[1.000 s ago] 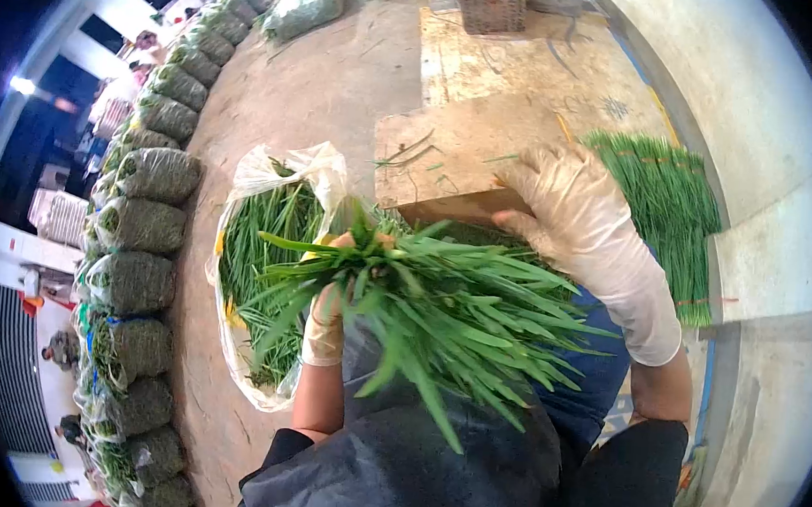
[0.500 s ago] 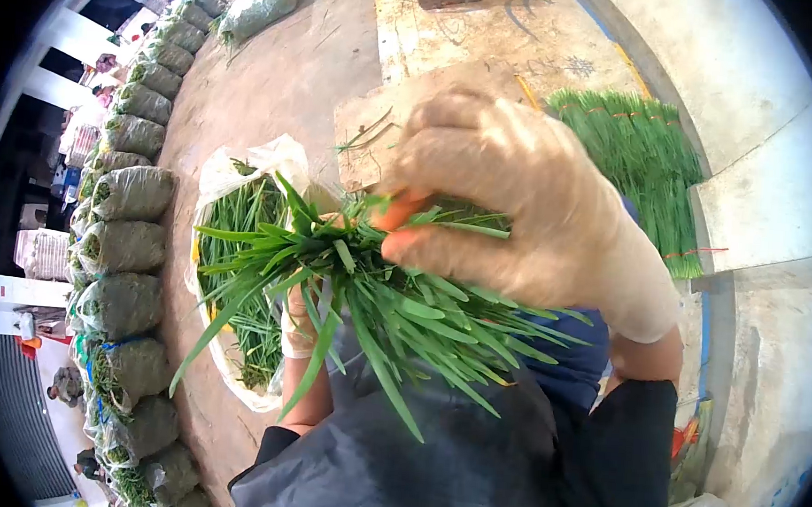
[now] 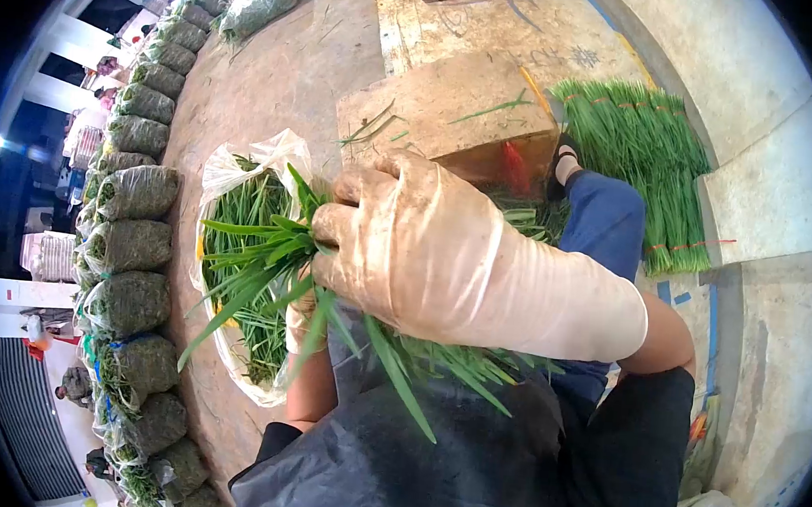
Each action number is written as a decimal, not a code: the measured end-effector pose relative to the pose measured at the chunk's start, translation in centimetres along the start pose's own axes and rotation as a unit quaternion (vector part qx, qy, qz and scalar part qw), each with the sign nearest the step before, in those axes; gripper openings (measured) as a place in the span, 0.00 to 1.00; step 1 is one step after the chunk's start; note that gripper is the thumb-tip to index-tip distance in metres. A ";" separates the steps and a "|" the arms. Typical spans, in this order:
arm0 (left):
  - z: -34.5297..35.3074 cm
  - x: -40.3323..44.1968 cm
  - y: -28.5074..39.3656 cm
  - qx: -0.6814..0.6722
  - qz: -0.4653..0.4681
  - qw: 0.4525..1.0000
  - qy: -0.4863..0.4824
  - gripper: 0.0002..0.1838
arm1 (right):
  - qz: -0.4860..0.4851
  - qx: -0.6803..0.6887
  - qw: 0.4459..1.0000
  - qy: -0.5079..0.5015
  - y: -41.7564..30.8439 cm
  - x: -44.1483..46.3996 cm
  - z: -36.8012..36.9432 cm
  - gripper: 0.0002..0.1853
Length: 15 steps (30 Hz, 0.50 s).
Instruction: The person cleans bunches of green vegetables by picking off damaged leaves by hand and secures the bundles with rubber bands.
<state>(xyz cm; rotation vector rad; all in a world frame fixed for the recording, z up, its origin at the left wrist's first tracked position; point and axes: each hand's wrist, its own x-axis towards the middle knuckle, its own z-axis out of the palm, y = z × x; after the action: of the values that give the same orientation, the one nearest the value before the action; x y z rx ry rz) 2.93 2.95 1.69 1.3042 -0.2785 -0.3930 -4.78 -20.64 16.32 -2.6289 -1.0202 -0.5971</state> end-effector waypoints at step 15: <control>-0.8 4.3 -2.0 -0.030 0.061 0.996 0.062 0.25 | 0.033 0.551 0.791 0.263 9.8 -5.9 -2.1 0.16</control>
<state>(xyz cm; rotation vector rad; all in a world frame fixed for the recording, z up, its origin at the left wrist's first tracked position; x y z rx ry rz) 6.91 1.32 -0.52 1.2392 -0.2395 -0.2140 -2.60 -31.89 14.54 -1.3410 -0.7281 -0.4506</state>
